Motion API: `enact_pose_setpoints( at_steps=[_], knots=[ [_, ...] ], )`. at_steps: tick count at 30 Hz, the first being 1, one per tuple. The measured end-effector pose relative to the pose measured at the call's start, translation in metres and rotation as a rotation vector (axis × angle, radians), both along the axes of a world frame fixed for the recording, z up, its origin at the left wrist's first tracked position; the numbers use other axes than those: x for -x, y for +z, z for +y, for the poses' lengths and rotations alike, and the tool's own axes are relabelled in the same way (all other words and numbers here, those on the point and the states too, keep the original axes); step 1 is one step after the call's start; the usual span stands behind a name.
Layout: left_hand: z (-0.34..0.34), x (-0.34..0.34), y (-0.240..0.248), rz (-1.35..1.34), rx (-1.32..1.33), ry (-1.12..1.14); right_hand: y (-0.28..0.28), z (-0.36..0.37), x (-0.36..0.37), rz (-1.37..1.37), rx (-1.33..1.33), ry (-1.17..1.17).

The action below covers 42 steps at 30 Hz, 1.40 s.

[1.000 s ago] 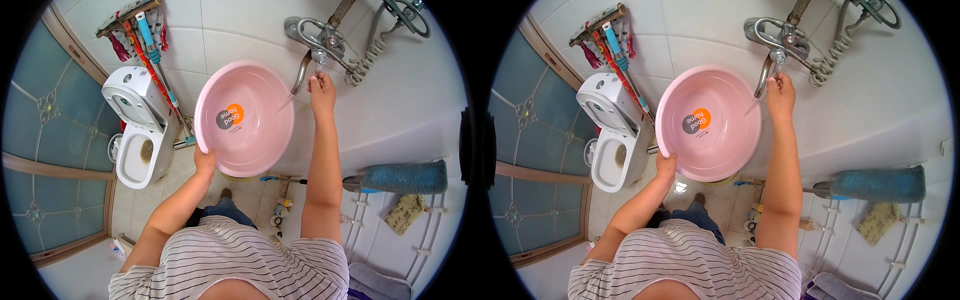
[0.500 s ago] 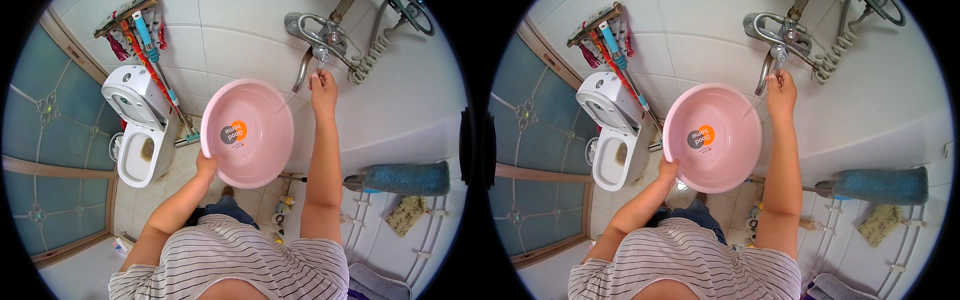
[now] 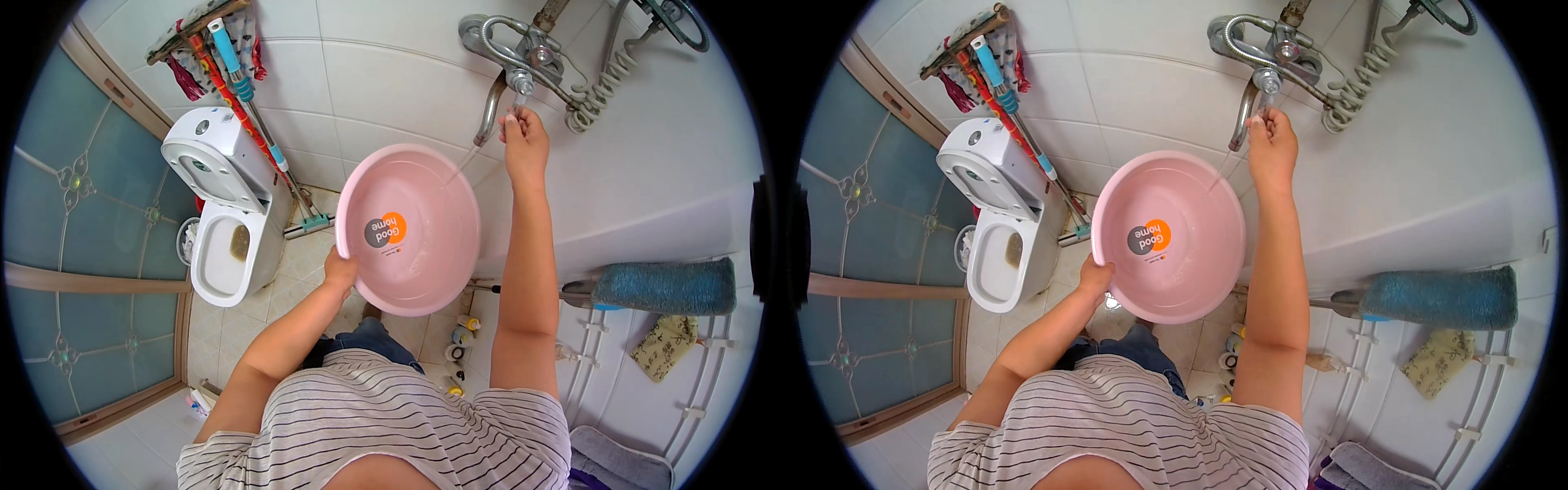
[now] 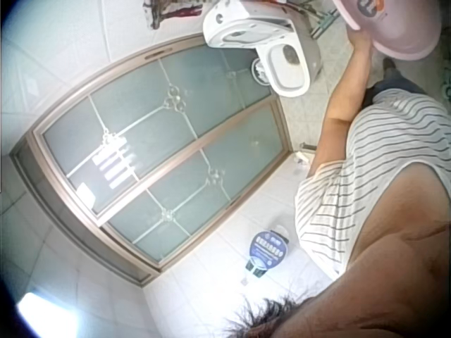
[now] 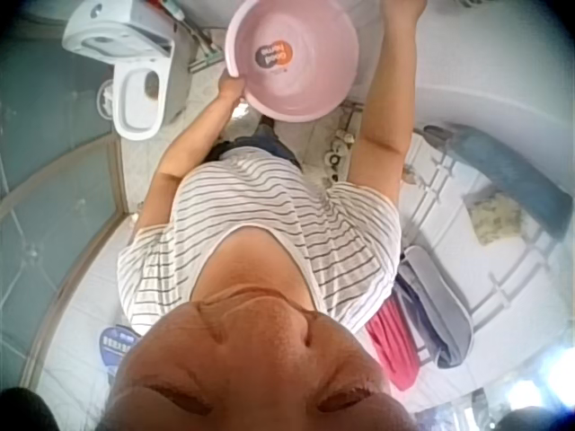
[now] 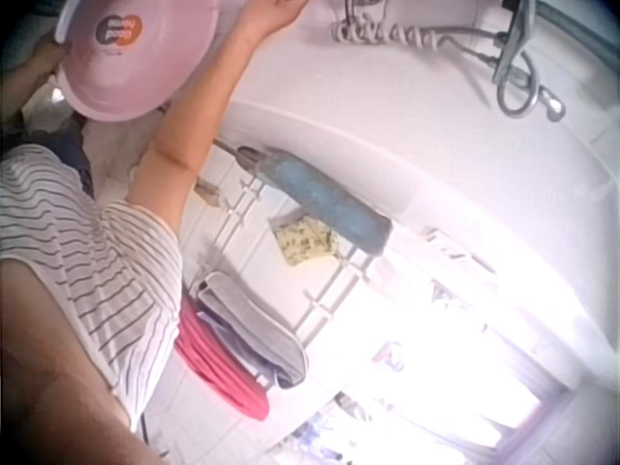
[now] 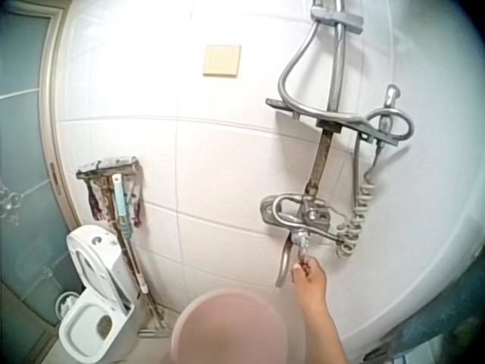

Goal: The person sits on a small stool in a bathroom and scrubs a black slip-on shoe with a red brush in a pink basin of water. After scrubbing, they rinse the shoe, pour the dirty water into the toilet, and refill the basin with clean water from the tap.

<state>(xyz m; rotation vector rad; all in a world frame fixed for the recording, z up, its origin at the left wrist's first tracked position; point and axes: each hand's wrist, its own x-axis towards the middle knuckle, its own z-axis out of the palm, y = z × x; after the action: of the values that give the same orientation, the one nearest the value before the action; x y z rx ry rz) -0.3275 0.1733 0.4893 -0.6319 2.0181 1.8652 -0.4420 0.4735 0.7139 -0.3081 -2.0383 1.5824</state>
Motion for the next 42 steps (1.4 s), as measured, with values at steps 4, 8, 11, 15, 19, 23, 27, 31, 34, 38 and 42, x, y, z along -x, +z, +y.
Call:
enact_pose_setpoints(
  at_steps=[4, 8, 11, 15, 19, 23, 27, 31, 34, 38, 42],
  knots=[
    [0.004, 0.001, 0.007, 0.021, -0.001, -0.02, -0.002, 0.003, 0.0, -0.012, -0.014, 0.0],
    [0.008, 0.003, 0.011, 0.024, 0.091, -0.04, -0.001, 0.003, 0.001, -0.015, -0.012, -0.001],
    [0.007, 0.003, 0.008, 0.047, 0.151, -0.025, 0.001, 0.001, 0.0, -0.026, -0.011, -0.001],
    [0.006, 0.004, 0.022, 0.08, 0.171, -0.018, 0.003, 0.001, -0.002, -0.034, -0.015, 0.006],
    [0.001, 0.005, 0.02, 0.098, 0.238, -0.009, 0.001, 0.002, -0.001, -0.035, -0.029, -0.005],
    [-0.002, 0.005, 0.004, 0.139, 0.198, 0.036, -0.002, 0.005, 0.002, -0.021, -0.058, -0.009],
    [0.0, 0.006, 0.003, 0.15, 0.175, 0.063, 0.001, 0.002, -0.001, -0.035, -0.009, -0.003],
    [0.005, 0.006, 0.009, 0.174, 0.154, 0.106, 0.0, 0.003, 0.0, -0.023, -0.017, 0.007],
    [0.007, 0.008, 0.016, 0.161, 0.159, 0.104, -0.001, 0.004, 0.0, -0.02, -0.021, 0.008],
    [0.008, 0.007, 0.014, 0.171, 0.155, 0.123, 0.0, 0.004, 0.0, -0.027, -0.035, 0.018],
    [0.01, 0.006, 0.013, 0.195, 0.062, 0.179, 0.0, 0.003, -0.001, -0.029, -0.026, 0.014]
  ],
)
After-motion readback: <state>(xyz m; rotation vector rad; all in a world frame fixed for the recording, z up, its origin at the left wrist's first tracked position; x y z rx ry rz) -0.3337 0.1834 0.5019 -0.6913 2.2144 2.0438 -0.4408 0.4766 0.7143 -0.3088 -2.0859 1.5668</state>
